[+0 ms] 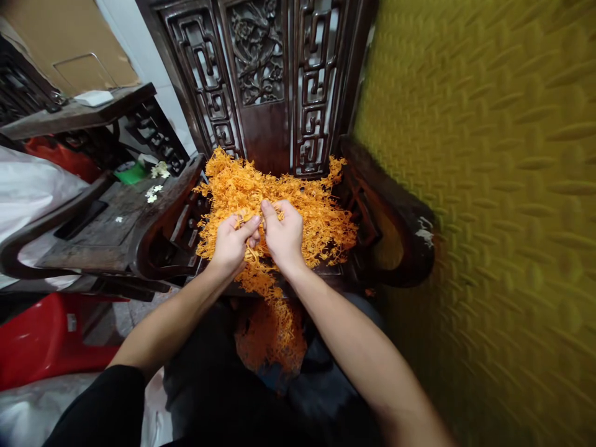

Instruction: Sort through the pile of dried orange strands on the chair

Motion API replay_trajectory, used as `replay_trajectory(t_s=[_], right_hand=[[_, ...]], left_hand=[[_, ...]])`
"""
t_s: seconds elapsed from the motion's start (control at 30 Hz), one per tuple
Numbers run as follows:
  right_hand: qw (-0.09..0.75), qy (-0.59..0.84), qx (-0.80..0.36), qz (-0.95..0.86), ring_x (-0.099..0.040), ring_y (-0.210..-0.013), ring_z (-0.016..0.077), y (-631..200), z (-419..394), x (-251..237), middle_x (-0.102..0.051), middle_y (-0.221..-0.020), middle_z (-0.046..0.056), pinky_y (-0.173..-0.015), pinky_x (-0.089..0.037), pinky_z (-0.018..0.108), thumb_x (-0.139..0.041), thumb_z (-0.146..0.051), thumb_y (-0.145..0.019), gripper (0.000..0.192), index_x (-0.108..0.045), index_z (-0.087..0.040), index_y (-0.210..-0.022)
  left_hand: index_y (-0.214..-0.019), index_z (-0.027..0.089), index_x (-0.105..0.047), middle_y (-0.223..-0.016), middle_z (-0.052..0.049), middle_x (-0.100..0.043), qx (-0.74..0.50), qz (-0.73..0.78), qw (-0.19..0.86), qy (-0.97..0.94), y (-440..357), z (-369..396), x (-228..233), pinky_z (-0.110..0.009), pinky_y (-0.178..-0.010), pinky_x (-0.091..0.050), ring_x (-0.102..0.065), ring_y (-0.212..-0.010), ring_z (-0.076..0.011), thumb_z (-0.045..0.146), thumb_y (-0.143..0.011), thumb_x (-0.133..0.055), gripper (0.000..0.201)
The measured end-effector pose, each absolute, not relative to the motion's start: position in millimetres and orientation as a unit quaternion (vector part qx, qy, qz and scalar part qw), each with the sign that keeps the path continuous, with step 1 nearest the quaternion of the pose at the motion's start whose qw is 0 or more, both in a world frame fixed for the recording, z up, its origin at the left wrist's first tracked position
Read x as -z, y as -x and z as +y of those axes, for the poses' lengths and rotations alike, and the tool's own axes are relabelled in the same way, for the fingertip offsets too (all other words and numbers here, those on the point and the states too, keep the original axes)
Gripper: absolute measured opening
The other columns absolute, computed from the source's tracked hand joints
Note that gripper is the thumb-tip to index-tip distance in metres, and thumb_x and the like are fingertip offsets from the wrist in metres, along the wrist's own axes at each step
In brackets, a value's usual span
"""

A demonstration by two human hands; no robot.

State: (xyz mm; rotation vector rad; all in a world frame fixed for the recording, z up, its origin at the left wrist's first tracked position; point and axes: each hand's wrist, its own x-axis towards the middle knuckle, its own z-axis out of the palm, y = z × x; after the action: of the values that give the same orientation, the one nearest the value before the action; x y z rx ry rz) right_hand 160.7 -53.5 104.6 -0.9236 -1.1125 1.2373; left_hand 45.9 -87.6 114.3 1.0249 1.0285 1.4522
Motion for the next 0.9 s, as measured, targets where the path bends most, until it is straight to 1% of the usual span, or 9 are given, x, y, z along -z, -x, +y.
replay_trajectory(t_s=[0.13, 0.17, 0.27, 0.37, 0.43, 0.53, 0.63, 0.8, 0.9], right_hand=[[0.707, 0.435, -0.462, -0.313, -0.025, -0.042, 0.0049, -210.1, -21.3, -104.2, -0.031, -0.053, -0.011, -0.037, -0.021, 0.019, -0.067, -0.066, -0.085, 0.052, -0.039, -0.024, -0.075], [0.71, 0.431, -0.477, -0.287, -0.027, -0.041, 0.0041, -220.3, -18.2, -102.7, -0.035, -0.052, -0.011, -0.037, -0.021, 0.018, -0.073, -0.06, -0.083, 0.049, -0.044, -0.023, -0.075], [0.623, 0.408, -0.578, -0.333, -0.054, -0.05, 0.0078, -230.0, -25.9, -99.6, -0.063, -0.068, -0.002, -0.042, -0.041, 0.02, -0.082, -0.043, -0.078, 0.034, -0.062, -0.018, -0.089], [0.563, 0.349, -0.647, -0.376, -0.068, -0.07, 0.0129, -216.7, -44.2, -103.0, -0.073, -0.095, 0.006, -0.049, -0.05, 0.022, -0.087, -0.034, -0.072, 0.048, -0.066, -0.016, -0.113], [0.549, 0.316, -0.671, -0.385, -0.06, -0.06, 0.0088, -205.9, -53.2, -107.5, -0.068, -0.082, 0.001, -0.04, -0.038, 0.017, -0.088, -0.036, -0.073, 0.051, -0.067, -0.017, -0.115], [0.514, 0.283, -0.697, -0.412, -0.034, -0.043, 0.003, -193.4, -58.6, -112.2, -0.043, -0.055, -0.009, -0.037, -0.019, 0.016, -0.083, -0.047, -0.078, 0.041, -0.07, -0.015, -0.099], [0.564, 0.309, -0.653, -0.399, -0.026, -0.041, 0.0022, -186.8, -52.3, -114.2, -0.035, -0.047, -0.011, -0.038, -0.02, 0.017, -0.088, -0.046, -0.072, 0.039, -0.065, -0.014, -0.078], [0.711, 0.374, -0.529, -0.272, -0.028, -0.04, 0.0026, -214.5, -15.9, -116.1, -0.03, -0.053, -0.013, -0.036, -0.021, 0.013, -0.079, -0.052, -0.081, 0.047, -0.042, -0.022, -0.076], [0.723, 0.422, -0.486, -0.25, -0.045, -0.044, 0.0044, -238.3, -7.5, -111.8, -0.051, -0.065, -0.009, -0.038, -0.03, 0.014, -0.072, -0.053, -0.086, 0.043, -0.042, -0.023, -0.081]], left_hand=[[-0.067, 0.017, -0.058, -0.051, 0.004, -0.054, -0.637, 0.409, 0.502, -0.419, -29.7, -94.3, -127.2, -0.022, -0.042, -0.032, -0.043, -0.041, -0.006, 0.043, -0.073, -0.085, 0.038], [-0.067, 0.017, -0.059, -0.051, 0.003, -0.055, -0.625, 0.409, 0.509, -0.428, -25.2, -94.0, -128.9, -0.023, -0.043, -0.032, -0.044, -0.042, -0.0064, 0.043, -0.074, -0.084, 0.036], [-0.072, 0.014, -0.067, -0.051, 0.002, -0.056, -0.545, 0.415, 0.574, -0.45, -17.6, -88.6, -127.8, -0.023, -0.042, -0.033, -0.047, -0.042, -0.0075, 0.044, -0.074, -0.083, 0.034], [-0.075, 0.014, -0.07, -0.051, 0.001, -0.056, -0.489, 0.416, 0.608, -0.467, -18.6, -83.2, -122.6, -0.022, -0.041, -0.03, -0.048, -0.042, -0.0076, 0.046, -0.076, -0.082, 0.035], [-0.072, 0.014, -0.069, -0.05, 0.001, -0.056, -0.468, 0.421, 0.612, -0.478, -20.8, -82.1, -121.0, -0.021, -0.04, -0.029, -0.048, -0.042, -0.0073, 0.047, -0.077, -0.08, 0.035], [-0.07, 0.014, -0.066, -0.049, 0.002, -0.056, -0.433, 0.437, 0.626, -0.48, -24.0, -83.5, -122.9, -0.02, -0.04, -0.03, -0.046, -0.041, -0.0062, 0.046, -0.076, -0.08, 0.035], [-0.071, 0.015, -0.063, -0.051, 0.003, -0.058, -0.416, 0.451, 0.623, -0.485, -26.3, -86.0, -126.4, -0.018, -0.04, -0.031, -0.045, -0.041, -0.005, 0.042, -0.071, -0.084, 0.035], [-0.068, 0.014, -0.06, -0.048, 0.004, -0.056, -0.394, 0.471, 0.618, -0.49, -23.2, -91.4, -128.4, -0.017, -0.037, -0.027, -0.043, -0.038, -0.004, 0.039, -0.066, -0.086, 0.036], [-0.067, 0.013, -0.062, -0.047, 0.003, -0.055, -0.361, 0.485, 0.625, -0.494, -17.4, -91.5, -127.9, -0.017, -0.037, -0.029, -0.042, -0.037, -0.0042, 0.039, -0.069, -0.082, 0.033]])
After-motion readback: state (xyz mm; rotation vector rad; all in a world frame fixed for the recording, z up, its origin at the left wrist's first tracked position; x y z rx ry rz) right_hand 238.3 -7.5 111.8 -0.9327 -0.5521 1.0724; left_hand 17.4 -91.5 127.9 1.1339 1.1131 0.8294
